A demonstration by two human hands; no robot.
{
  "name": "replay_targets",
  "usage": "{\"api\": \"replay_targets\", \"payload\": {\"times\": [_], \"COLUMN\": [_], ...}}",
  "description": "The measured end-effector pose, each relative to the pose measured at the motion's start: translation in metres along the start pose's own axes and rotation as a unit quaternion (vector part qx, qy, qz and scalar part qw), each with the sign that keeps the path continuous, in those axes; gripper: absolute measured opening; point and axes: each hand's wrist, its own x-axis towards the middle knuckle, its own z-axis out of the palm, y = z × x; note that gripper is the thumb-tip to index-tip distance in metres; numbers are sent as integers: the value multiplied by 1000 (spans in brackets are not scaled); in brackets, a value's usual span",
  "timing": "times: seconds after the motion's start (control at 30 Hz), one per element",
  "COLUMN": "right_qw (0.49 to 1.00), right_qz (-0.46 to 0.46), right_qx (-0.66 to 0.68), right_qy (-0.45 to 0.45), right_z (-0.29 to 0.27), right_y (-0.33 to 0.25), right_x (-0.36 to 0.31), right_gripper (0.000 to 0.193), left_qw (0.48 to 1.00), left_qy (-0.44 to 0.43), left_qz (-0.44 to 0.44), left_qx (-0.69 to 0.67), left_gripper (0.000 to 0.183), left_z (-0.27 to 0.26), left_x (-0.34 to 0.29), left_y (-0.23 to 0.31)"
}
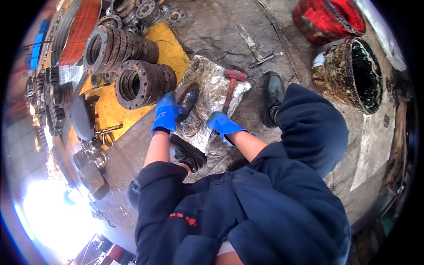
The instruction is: The person uses a tool to apply grease from a container into the internal grooves of a circular metal component, then picks up a different circular component to continue the process.
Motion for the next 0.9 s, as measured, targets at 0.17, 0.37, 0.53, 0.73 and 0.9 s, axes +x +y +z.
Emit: {"api": "replay_targets", "payload": {"times": [0.17,0.37,0.53,0.73,0.9], "right_qw": [983,964,907,856,865], "right_qz": [152,208,305,345,347], "right_qx": [44,-158,-286,-356,-344], "right_qy": [88,46,41,150,114], "right_z": [-105,-200,-326,-377,-363], "right_y": [-69,-62,-59,114,164], "right_x": [-31,-3,3,13,5], "right_gripper": [35,32,33,26,27], "left_qw": [969,944,919,945,975], "left_qy": [173,217,331,261,179], "left_qz": [-6,213,204,177,119], "left_qx": [177,131,65,92,64], "left_gripper": [58,29,16,18,23], "left_z": [-57,-130,-156,-114,-125], "left_x": [-58,-138,-204,-170,-165], "left_y": [46,92,109,64,74]}}
